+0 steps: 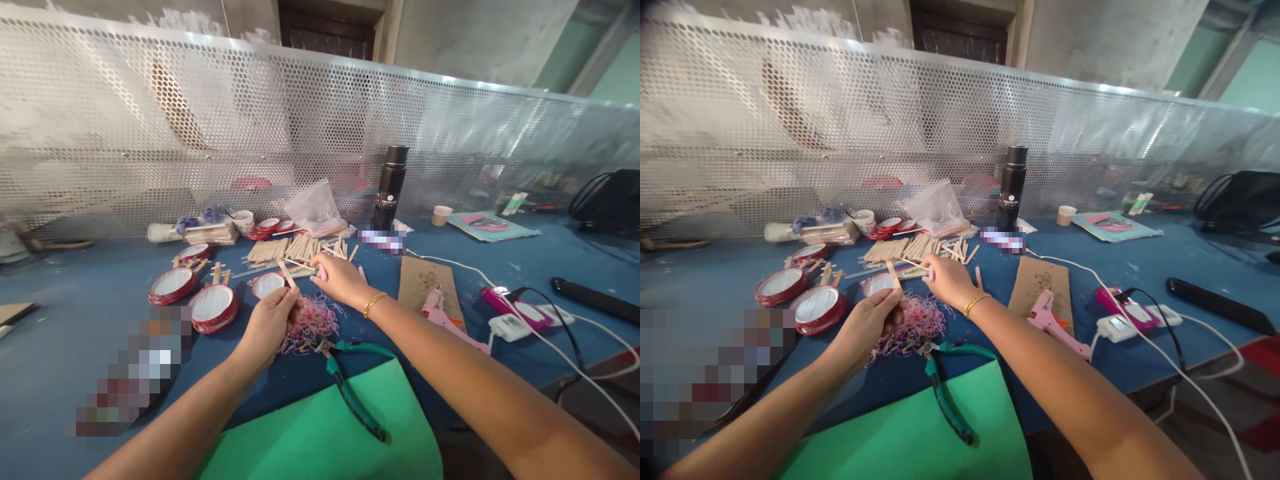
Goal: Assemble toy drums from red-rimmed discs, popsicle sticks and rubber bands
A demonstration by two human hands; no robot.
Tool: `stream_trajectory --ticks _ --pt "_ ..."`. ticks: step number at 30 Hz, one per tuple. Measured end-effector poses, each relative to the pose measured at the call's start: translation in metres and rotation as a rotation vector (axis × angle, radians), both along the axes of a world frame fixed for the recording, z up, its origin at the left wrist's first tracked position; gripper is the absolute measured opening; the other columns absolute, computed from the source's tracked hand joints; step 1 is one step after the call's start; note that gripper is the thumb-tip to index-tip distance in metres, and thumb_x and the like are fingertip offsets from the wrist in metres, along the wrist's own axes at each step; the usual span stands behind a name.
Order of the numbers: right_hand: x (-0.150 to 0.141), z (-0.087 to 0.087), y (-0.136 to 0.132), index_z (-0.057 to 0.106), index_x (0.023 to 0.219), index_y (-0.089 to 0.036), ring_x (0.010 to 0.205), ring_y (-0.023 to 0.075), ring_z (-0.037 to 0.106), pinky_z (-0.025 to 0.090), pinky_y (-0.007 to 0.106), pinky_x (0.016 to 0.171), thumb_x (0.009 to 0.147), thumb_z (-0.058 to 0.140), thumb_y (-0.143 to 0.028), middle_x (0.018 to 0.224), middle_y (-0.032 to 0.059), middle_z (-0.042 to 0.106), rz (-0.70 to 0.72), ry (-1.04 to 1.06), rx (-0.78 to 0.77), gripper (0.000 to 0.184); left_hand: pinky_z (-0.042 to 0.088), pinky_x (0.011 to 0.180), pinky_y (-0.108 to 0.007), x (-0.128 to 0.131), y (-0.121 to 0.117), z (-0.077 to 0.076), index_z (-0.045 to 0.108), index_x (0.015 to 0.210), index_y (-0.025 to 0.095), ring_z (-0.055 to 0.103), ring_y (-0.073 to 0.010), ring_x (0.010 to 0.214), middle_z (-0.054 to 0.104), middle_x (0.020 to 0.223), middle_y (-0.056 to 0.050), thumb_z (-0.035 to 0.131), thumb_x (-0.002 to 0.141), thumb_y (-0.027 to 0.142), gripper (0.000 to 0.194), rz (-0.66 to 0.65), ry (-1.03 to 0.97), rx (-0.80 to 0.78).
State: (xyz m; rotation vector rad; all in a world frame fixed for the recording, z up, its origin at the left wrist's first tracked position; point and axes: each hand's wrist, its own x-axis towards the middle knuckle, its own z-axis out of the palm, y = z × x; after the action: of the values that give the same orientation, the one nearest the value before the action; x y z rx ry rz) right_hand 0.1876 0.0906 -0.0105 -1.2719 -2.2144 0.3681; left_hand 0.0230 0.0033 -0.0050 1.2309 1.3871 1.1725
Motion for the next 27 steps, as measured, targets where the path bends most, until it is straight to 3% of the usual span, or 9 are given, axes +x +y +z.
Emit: stream_trajectory --ticks 5,10,12,15,18,22,27 --pt "0.024 0.008 -0.024 0.064 0.108 -0.023 0.081 0.0180 0.067 0.047 0.030 0.078 0.086 0.072 -0.011 0.087 -0.0010 0.073 0.045 0.254 -0.013 0.026 0.027 0.046 -0.026 -0.011 0.005 -0.006 0.060 0.060 0.023 0.043 -0.0141 0.042 0.054 0.046 0.002 0.060 0.086 0.062 0.046 -0.051 0.360 0.034" --pt "0.031 0.007 -0.045 0.062 0.108 -0.025 0.084 0.0187 0.069 0.051 0.031 0.080 0.087 0.068 -0.008 0.091 -0.0006 0.074 0.087 0.408 0.024 0.027 0.024 0.051 -0.030 -0.011 -0.001 0.010 0.052 0.055 0.024 0.047 -0.0173 0.046 0.054 0.048 0.001 0.051 0.094 0.060 0.052 -0.076 0.775 0.039" --pt "0.030 0.005 -0.051 0.061 0.108 -0.026 0.087 0.0197 0.071 0.052 0.032 0.082 0.089 0.068 -0.011 0.092 -0.0001 0.075 0.117 0.455 0.026 0.025 0.025 0.052 -0.030 -0.008 -0.004 0.015 0.053 0.059 0.025 0.048 -0.0176 0.049 0.053 0.050 0.002 0.052 0.094 0.058 0.049 -0.021 0.812 0.092" --pt "0.024 0.004 -0.058 0.061 0.110 -0.025 0.089 0.0200 0.072 0.053 0.032 0.084 0.090 0.068 -0.012 0.093 0.0007 0.075 0.181 0.514 0.056 0.024 0.033 0.054 -0.028 -0.003 -0.005 0.015 0.059 0.074 0.024 0.053 -0.0163 0.054 0.060 0.062 0.002 0.057 0.091 0.057 0.037 0.019 0.509 0.238" --pt "0.018 0.002 -0.064 0.061 0.111 -0.024 0.089 0.0196 0.072 0.053 0.031 0.085 0.091 0.066 -0.012 0.094 0.0019 0.075 0.221 0.507 0.136 0.023 0.036 0.051 -0.026 0.002 -0.004 0.009 0.062 0.086 0.022 0.056 -0.0139 0.054 0.067 0.073 0.001 0.065 0.086 0.061 0.039 -0.042 0.141 0.249" --pt "0.014 -0.001 -0.067 0.063 0.112 -0.023 0.092 0.0199 0.073 0.054 0.032 0.088 0.094 0.066 -0.016 0.096 0.0033 0.076 0.199 0.476 0.212 0.020 0.033 0.045 -0.022 0.004 -0.004 0.004 0.066 0.088 0.019 0.052 -0.0110 0.050 0.063 0.064 0.003 0.081 0.074 0.060 0.045 -0.070 -0.021 0.151" --pt "0.017 0.006 -0.069 0.066 0.119 -0.023 0.101 0.0197 0.073 0.055 0.035 0.093 0.097 0.065 -0.024 0.108 0.0059 0.077 0.279 0.604 0.160 0.022 0.036 0.048 -0.018 0.005 -0.006 0.007 0.070 0.083 0.018 0.050 -0.0076 0.054 0.064 0.064 0.003 0.089 0.068 0.056 0.046 -0.048 -0.211 0.069"
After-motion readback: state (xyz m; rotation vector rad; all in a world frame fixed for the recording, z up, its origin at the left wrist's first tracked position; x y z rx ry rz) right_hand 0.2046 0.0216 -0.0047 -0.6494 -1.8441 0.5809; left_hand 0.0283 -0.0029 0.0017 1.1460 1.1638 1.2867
